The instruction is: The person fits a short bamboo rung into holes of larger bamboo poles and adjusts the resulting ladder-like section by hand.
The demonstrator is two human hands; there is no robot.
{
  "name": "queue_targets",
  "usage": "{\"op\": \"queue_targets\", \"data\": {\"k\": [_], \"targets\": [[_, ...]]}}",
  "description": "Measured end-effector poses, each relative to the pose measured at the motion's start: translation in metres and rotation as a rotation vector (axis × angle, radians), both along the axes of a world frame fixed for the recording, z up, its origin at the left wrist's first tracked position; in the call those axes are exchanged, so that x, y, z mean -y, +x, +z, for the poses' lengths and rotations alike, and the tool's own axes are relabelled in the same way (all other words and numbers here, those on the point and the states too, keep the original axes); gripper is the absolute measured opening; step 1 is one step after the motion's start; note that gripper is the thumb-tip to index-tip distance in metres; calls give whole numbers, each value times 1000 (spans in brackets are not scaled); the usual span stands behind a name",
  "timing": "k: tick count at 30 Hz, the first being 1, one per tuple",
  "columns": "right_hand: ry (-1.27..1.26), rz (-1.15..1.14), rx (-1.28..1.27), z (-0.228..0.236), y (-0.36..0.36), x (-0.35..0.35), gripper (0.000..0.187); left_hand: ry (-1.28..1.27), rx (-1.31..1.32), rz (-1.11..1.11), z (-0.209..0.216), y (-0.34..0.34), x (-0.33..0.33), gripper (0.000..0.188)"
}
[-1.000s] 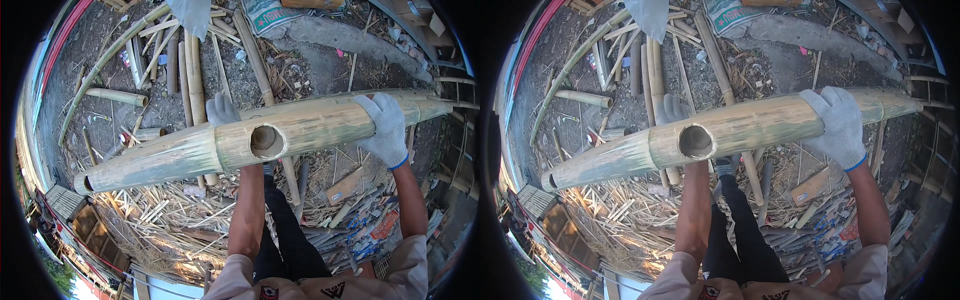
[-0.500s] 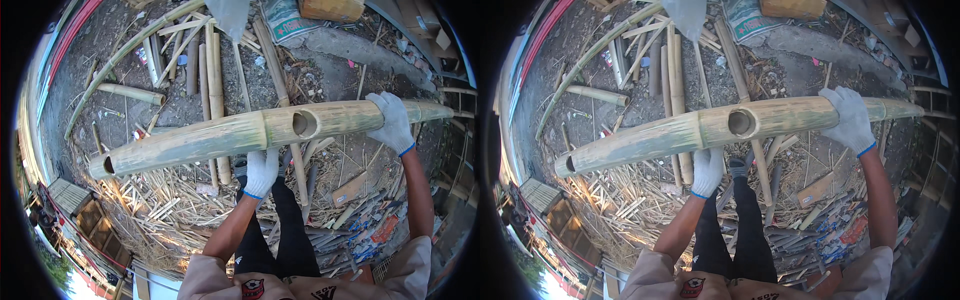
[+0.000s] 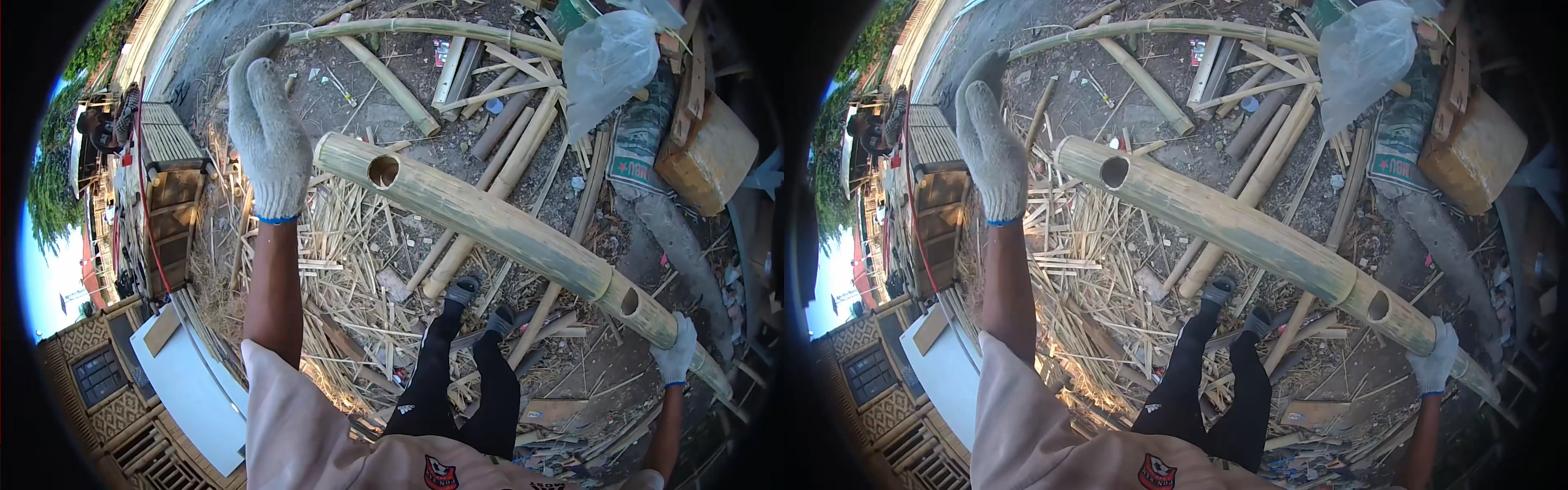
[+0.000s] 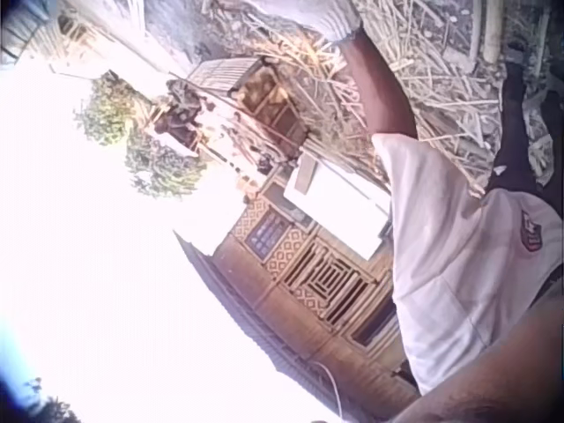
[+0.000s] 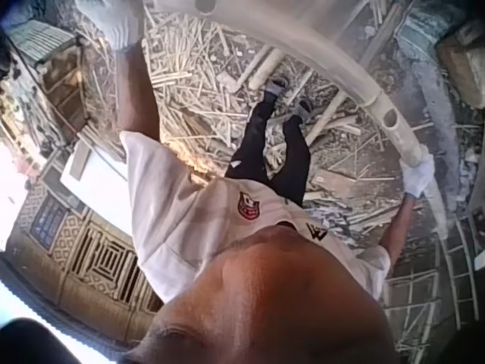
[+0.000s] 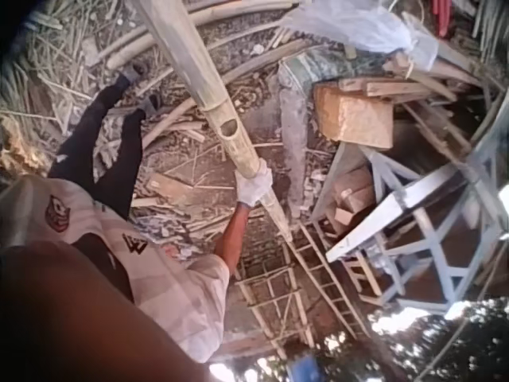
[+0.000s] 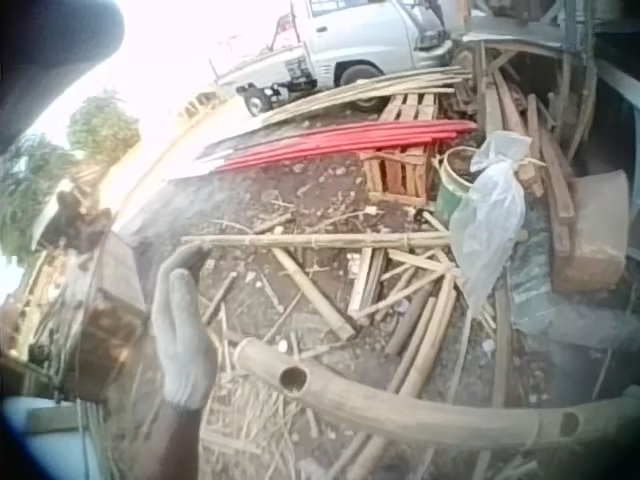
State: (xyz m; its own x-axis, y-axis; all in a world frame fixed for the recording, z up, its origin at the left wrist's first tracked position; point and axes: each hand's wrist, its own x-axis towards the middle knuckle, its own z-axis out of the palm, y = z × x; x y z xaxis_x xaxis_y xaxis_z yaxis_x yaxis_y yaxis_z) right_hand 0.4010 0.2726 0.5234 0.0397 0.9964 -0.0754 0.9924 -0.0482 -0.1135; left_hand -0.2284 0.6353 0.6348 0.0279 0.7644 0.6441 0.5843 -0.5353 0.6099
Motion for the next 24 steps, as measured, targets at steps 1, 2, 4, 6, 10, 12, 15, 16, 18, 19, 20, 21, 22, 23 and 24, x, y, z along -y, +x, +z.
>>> {"op": "queue_targets", "data": {"k": [1, 2, 4, 6, 10, 12, 15, 16, 18, 19, 20, 21, 22, 23, 24], "targets": [[-2, 15, 30, 3, -2, 4, 87, 58, -34, -19, -7, -7, -5, 39], [-39, -11, 32, 1, 3, 11, 88, 60, -30, 12, -15, -19, -3, 39], [-4, 15, 115, 1, 0, 18, 87, -134, -66, 359, -40, -43, 4, 50], [-35, -5, 142, 4, 14, 28, 85, -97, -1, 75, -22, 22, 5, 46], [-48, -8, 101, -10, 11, -1, 81, -222, -588, 61, -134, 22, 19, 56], [-128, -74, 4, -1, 18, 3, 78, -565, -591, -88, -111, 24, 12, 54], [-31, 1, 68, -7, 32, 5, 77, -841, -526, -223, -108, 9, -5, 53], [-34, 6, 76, -7, 34, 3, 77, -929, -724, -276, -98, 6, -13, 55], [-152, -92, -44, -4, 34, 1, 80, -1006, -967, -320, -90, 6, -15, 69], [-156, -90, -38, -6, 35, 4, 80, -1009, -960, -322, -93, 4, -15, 69], [-174, -111, -26, -9, 38, 8, 81, -967, -954, -359, -97, 0, -16, 71], [-197, -131, -18, -8, 36, 7, 82, -930, -951, -395, -99, -3, -16, 73], [-197, -151, -63, -7, 32, 10, 84, -930, -913, -408, -102, -3, -13, 73], [-204, -148, -64, -5, 27, 13, 84, -938, -913, -408, -103, -3, -11, 73], [-198, -136, -43, -1, 20, 16, 83, -967, -919, -407, -102, -4, -7, 72]]}}
